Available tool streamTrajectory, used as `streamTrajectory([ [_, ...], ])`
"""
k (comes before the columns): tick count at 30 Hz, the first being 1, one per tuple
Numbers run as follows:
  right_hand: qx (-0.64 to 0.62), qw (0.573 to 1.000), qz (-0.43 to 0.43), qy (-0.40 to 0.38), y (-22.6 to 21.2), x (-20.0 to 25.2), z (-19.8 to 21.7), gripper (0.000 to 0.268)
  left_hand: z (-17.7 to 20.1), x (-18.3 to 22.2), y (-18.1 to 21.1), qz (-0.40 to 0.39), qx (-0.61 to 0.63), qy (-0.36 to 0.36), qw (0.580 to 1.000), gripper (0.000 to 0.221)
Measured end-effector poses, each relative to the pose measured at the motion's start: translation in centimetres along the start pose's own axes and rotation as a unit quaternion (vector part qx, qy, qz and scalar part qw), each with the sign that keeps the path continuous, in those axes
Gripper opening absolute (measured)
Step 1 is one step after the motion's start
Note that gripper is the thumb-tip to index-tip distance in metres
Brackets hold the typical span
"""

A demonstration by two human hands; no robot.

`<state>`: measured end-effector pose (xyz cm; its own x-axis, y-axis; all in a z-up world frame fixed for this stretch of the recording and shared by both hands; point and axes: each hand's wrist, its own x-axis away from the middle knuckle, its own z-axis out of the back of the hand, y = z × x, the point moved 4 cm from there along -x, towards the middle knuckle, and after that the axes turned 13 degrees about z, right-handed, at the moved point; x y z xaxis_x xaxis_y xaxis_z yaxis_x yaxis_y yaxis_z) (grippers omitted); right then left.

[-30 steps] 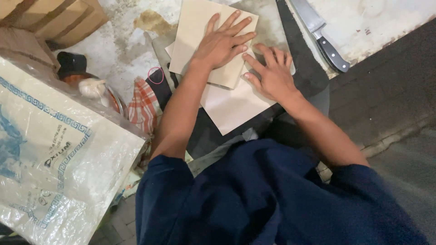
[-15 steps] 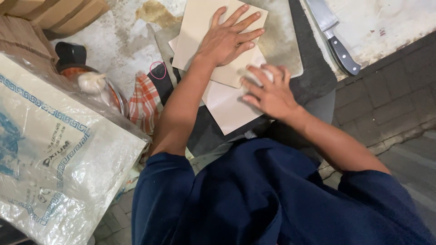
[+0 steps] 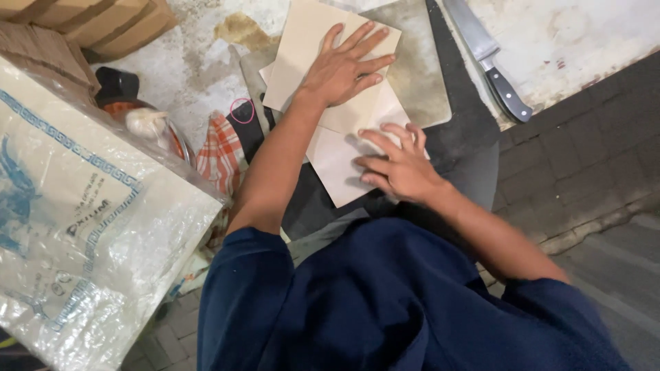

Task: Folding paper liners and placing them into small cardboard boxes, using a knife to press the paper into the corners.

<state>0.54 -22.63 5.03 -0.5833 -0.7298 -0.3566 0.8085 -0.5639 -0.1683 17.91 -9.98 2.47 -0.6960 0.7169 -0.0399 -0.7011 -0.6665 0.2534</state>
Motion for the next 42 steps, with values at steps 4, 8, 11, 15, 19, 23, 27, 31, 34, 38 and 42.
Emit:
streamTrajectory([
  [4,-0.064,0.986,-0.028,0.149,-0.4,2.0,3.0,0.024,1.1,2.5,2.4,0.083,-0.062,0.148,0.984,0.045],
  [8,-0.131,0.948,-0.175,0.232,0.0,6.4,3.9,0.02,1.5,9.2,-1.8,0.288,0.11,0.382,0.871,0.045],
  [11,-0.13,0.96,-0.17,0.183,-0.3,7.0,3.0,0.023,0.1,12.8,-5.9,0.563,-0.049,0.23,0.792,0.082],
  [15,-0.11,0.981,-0.109,0.119,0.3,3.2,2.8,0.03,1.8,12.3,-5.8,0.593,0.04,0.131,0.793,0.089],
  [19,-0.063,0.992,-0.104,0.018,1.3,-1.3,1.2,0.049,1.3,11.2,-5.3,0.601,0.055,0.079,0.793,0.076],
  [23,0.003,0.994,-0.09,-0.067,1.2,-2.8,-0.6,0.055,1.3,11.1,-4.6,0.6,0.085,0.127,0.785,0.069],
  [27,-0.003,0.99,-0.105,-0.093,1.0,-2.6,-0.9,0.057,0.9,11.7,-4.6,0.595,0.1,0.141,0.785,0.064],
  [31,-0.016,0.991,-0.109,-0.078,1.2,-2.4,-0.9,0.056,1.6,11.0,-2.4,0.405,0.159,0.305,0.847,0.031],
  [34,-0.021,0.989,-0.116,-0.089,1.4,-2.3,-1.2,0.057,3.1,10.7,1.4,0.252,0.213,0.356,0.874,0.018],
  [38,-0.034,0.989,-0.116,-0.088,1.7,-2.1,-1.3,0.058,1.5,10.5,4.4,0.146,0.232,0.366,0.889,0.011],
  [42,-0.088,0.969,-0.172,-0.152,2.5,-1.5,-2.4,0.064,-0.7,10.3,5.3,0.194,0.153,0.33,0.911,0.01],
])
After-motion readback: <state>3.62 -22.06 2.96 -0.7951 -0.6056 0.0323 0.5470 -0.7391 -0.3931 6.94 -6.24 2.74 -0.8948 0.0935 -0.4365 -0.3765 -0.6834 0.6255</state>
